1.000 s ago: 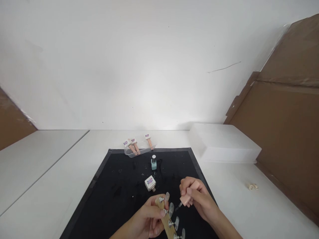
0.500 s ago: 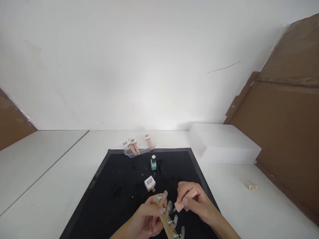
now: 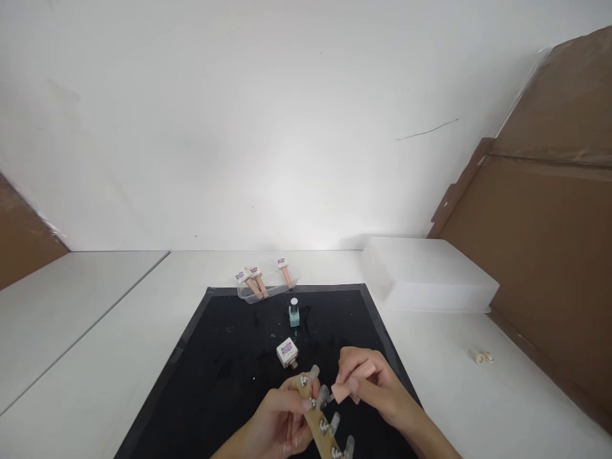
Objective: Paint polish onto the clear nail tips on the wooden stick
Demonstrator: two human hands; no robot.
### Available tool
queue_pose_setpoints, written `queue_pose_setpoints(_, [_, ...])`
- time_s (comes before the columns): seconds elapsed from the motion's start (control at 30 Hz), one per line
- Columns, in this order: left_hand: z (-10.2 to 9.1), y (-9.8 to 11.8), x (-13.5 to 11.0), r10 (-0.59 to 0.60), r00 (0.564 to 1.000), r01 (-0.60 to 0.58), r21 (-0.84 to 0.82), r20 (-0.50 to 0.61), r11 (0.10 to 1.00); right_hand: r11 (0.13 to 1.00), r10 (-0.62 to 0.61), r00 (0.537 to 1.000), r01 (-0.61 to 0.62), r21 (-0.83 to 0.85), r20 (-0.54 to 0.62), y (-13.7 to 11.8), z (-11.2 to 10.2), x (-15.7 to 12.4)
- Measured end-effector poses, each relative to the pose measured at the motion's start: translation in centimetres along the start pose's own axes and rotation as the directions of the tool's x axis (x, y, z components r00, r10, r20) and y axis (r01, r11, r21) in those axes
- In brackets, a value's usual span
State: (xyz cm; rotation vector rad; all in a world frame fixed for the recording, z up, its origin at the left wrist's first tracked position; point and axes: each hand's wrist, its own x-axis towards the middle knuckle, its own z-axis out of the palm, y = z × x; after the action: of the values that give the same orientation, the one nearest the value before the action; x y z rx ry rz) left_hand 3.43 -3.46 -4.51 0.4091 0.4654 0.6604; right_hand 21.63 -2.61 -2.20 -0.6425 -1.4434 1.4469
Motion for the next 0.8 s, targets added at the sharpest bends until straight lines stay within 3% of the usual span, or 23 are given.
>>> queue_pose_setpoints(0.37, [-0.63, -0.16, -0.13, 0.016, 0.995, -0.010, -0.065, 0.097, 0.998, 0.998, 0.013, 0.997, -0.018, -0.065, -0.080, 0.18, -0.19, 0.27])
queue_pose_setpoints(0.57, [-0.26, 0.11, -0.51, 0.014, 0.992, 0.002, -0.125, 0.129, 0.992, 1.000, 0.004, 0.995, -0.006, -0.021, -0.103, 0.46, -0.22, 0.24])
queue_pose_setpoints(0.8, [0.11, 0.50, -0.46, -0.023, 0.994, 0.042, -0.187, 0.107, 0.982, 0.997, -0.061, 0.998, 0.060, 0.039, 0.010, 0.47, -0.26, 0.21])
